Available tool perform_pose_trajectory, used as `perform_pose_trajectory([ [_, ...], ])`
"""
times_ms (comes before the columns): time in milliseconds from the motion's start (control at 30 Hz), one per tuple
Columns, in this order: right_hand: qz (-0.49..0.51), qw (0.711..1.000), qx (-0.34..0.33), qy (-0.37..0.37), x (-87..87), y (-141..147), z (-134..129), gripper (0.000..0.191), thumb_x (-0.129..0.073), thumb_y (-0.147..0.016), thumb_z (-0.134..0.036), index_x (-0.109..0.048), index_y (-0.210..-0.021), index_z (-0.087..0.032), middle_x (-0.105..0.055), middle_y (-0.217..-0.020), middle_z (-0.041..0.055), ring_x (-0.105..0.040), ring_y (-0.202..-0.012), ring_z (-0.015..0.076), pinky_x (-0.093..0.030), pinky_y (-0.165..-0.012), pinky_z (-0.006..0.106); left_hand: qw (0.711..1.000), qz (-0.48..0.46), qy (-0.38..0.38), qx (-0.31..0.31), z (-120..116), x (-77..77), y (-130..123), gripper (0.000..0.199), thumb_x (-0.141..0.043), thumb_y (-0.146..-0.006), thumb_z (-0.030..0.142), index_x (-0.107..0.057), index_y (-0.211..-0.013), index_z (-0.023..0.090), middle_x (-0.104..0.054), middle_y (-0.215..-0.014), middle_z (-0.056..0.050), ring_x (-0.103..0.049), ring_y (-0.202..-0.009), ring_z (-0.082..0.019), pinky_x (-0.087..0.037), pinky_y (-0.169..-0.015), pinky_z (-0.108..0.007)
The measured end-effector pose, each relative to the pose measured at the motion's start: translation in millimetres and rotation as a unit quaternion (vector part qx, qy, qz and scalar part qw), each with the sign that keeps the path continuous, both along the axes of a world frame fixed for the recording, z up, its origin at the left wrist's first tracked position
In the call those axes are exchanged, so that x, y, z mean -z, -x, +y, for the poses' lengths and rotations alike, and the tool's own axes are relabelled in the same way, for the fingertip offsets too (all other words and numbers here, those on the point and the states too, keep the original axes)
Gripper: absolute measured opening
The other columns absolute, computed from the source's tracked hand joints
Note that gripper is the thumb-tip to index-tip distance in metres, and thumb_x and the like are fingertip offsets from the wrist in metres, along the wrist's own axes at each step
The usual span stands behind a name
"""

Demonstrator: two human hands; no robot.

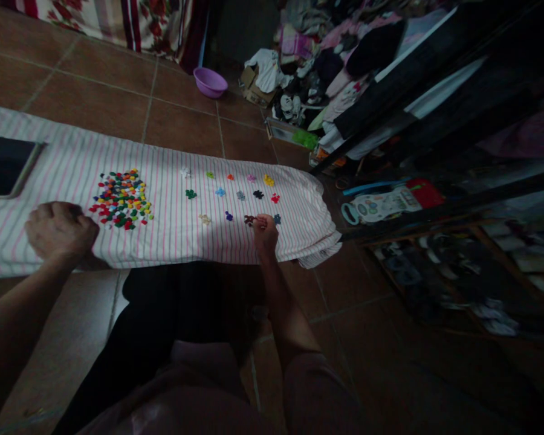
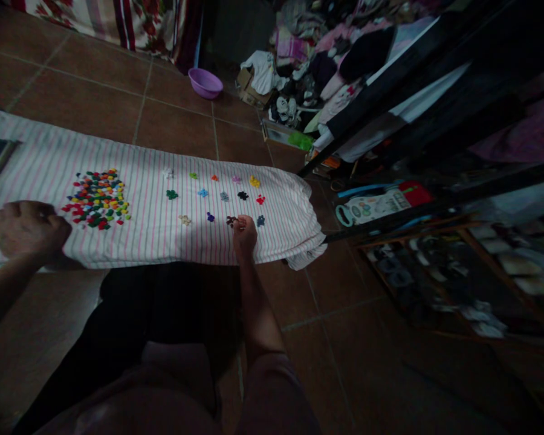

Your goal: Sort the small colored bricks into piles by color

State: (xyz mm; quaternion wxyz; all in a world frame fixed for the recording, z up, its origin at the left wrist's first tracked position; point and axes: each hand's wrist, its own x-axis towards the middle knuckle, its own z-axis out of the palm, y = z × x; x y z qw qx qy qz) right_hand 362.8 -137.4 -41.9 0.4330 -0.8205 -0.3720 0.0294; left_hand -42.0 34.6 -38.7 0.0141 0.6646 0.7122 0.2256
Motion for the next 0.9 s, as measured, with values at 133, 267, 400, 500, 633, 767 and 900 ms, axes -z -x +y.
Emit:
perform_pose_trajectory([
  [133,-0.005,1.000,-0.008,0.012,5.0,0.2,4.3,0.019,-0.051,-0.085,-0.031,-0.063,-0.094,-0.019,-0.070,-0.092,0.0070,-0.066,-0.083,0.0183,-0.052,-0.077,0.031,1.000,0.001,0.001,0.005,-2.6,-6.0,-2.3,0.045,-0.042,-0.077,0.033,-0.062,-0.110,0.010,-0.059,-0.119,-0.019,-0.052,-0.113,-0.035,-0.039,-0.096,-0.052],
  [267,-0.015,1.000,-0.001,0.020,8.2,0.0,5.0,0.019,-0.050,-0.084,-0.028,-0.065,-0.092,-0.019,-0.071,-0.092,0.0072,-0.065,-0.084,0.0191,-0.051,-0.080,0.032,1.000,-0.013,-0.006,0.002,-2.8,-5.4,-2.3,0.042,-0.043,-0.076,0.032,-0.061,-0.108,0.013,-0.059,-0.117,-0.017,-0.051,-0.112,-0.034,-0.038,-0.096,-0.050],
  [400,-0.014,1.000,-0.001,0.018,9.0,-0.3,3.1,0.020,-0.050,-0.082,-0.026,-0.066,-0.092,-0.019,-0.070,-0.094,0.0079,-0.064,-0.085,0.0204,-0.050,-0.082,0.034,1.000,-0.010,-0.004,0.001,-0.5,-2.7,-0.8,0.036,-0.045,-0.076,0.034,-0.060,-0.103,0.015,-0.059,-0.110,-0.014,-0.052,-0.107,-0.033,-0.039,-0.093,-0.047],
  [500,-0.014,1.000,-0.004,0.021,9.1,-0.2,3.0,0.022,-0.051,-0.080,-0.026,-0.067,-0.092,-0.018,-0.070,-0.093,0.0089,-0.063,-0.085,0.0211,-0.050,-0.082,0.035,1.000,-0.006,-0.006,-0.001,0.6,-2.5,0.0,0.030,-0.045,-0.078,0.033,-0.059,-0.099,0.017,-0.059,-0.106,-0.013,-0.051,-0.105,-0.033,-0.039,-0.090,-0.046],
  [633,-0.031,0.999,0.000,0.020,10.2,0.8,4.8,0.023,-0.050,-0.080,-0.027,-0.068,-0.092,-0.018,-0.070,-0.093,0.0096,-0.062,-0.086,0.0218,-0.050,-0.083,0.036,1.000,0.008,-0.002,0.015,0.5,-5.1,0.5,0.027,-0.044,-0.081,0.031,-0.059,-0.097,0.016,-0.058,-0.105,-0.014,-0.052,-0.104,-0.034,-0.039,-0.087,-0.046],
  [767,-0.059,0.998,-0.025,-0.003,12.8,0.2,4.7,0.025,-0.047,-0.083,-0.028,-0.069,-0.090,-0.019,-0.070,-0.096,0.0105,-0.061,-0.092,0.0224,-0.051,-0.085,0.036,1.000,0.014,0.001,0.028,-0.8,-7.5,0.6,0.027,-0.042,-0.084,0.028,-0.059,-0.099,0.013,-0.058,-0.107,-0.017,-0.052,-0.106,-0.033,-0.037,-0.087,-0.046],
  [900,-0.097,0.995,-0.018,-0.034,16.7,-1.1,2.8,0.027,-0.044,-0.087,-0.029,-0.069,-0.091,-0.020,-0.069,-0.097,0.0102,-0.060,-0.096,0.0223,-0.051,-0.088,0.038,0.999,0.007,-0.006,0.030,-1.1,-6.8,-0.2,0.025,-0.042,-0.084,0.025,-0.059,-0.099,0.013,-0.058,-0.108,-0.017,-0.053,-0.107,-0.033,-0.037,-0.089,-0.047],
])
